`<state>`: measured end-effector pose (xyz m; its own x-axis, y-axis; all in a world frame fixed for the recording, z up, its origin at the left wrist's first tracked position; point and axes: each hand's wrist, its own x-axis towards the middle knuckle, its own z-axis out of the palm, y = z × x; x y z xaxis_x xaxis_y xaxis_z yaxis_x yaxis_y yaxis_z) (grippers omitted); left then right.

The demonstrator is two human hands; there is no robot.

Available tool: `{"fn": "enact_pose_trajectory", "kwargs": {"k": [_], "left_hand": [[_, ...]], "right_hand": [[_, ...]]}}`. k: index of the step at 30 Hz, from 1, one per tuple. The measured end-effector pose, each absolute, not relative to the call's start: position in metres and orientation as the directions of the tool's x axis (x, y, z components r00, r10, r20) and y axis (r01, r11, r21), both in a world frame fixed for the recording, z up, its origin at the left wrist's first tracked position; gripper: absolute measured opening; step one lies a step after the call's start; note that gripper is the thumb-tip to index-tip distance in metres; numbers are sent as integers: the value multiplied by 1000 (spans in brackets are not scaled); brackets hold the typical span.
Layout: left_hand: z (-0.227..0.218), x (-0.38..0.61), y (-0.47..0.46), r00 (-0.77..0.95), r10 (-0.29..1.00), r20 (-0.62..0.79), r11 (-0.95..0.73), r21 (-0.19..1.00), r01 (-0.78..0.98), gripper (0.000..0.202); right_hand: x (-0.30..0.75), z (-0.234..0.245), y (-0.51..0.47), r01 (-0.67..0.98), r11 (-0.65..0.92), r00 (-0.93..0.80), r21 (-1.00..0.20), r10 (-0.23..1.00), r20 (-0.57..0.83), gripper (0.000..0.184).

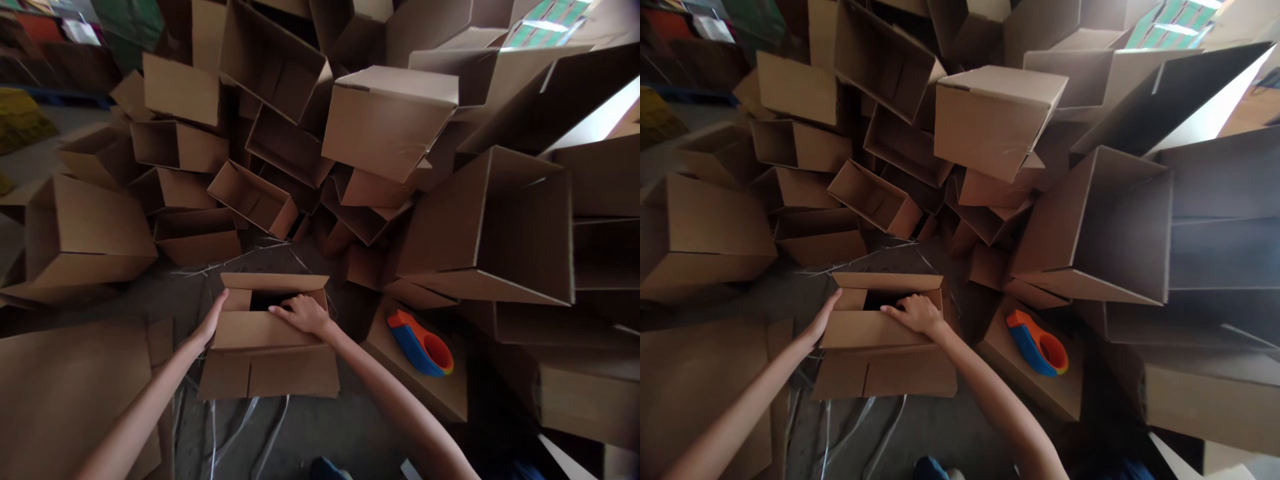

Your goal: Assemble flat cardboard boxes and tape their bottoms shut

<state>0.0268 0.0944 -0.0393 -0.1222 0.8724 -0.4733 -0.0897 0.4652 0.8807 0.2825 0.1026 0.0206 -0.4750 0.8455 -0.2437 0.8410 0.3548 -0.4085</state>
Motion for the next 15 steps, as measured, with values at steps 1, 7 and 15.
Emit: {"fn": "enact_pose_trajectory", "kwargs": {"k": [1, 7, 15], "left_hand": [[-38, 25, 94, -62, 851, -522, 511, 849, -131, 72], [-27, 13, 109, -89, 855, -512, 491, 852, -183, 79], [4, 39, 128, -151, 913, -378, 346, 916, -203, 74]], "right_hand": [[282, 17, 103, 848, 354, -464, -394, 855, -230, 79], [280, 15, 101, 838, 389, -497, -383, 834, -240, 74], [279, 18, 101, 859, 351, -466, -373, 839, -281, 72]]}}
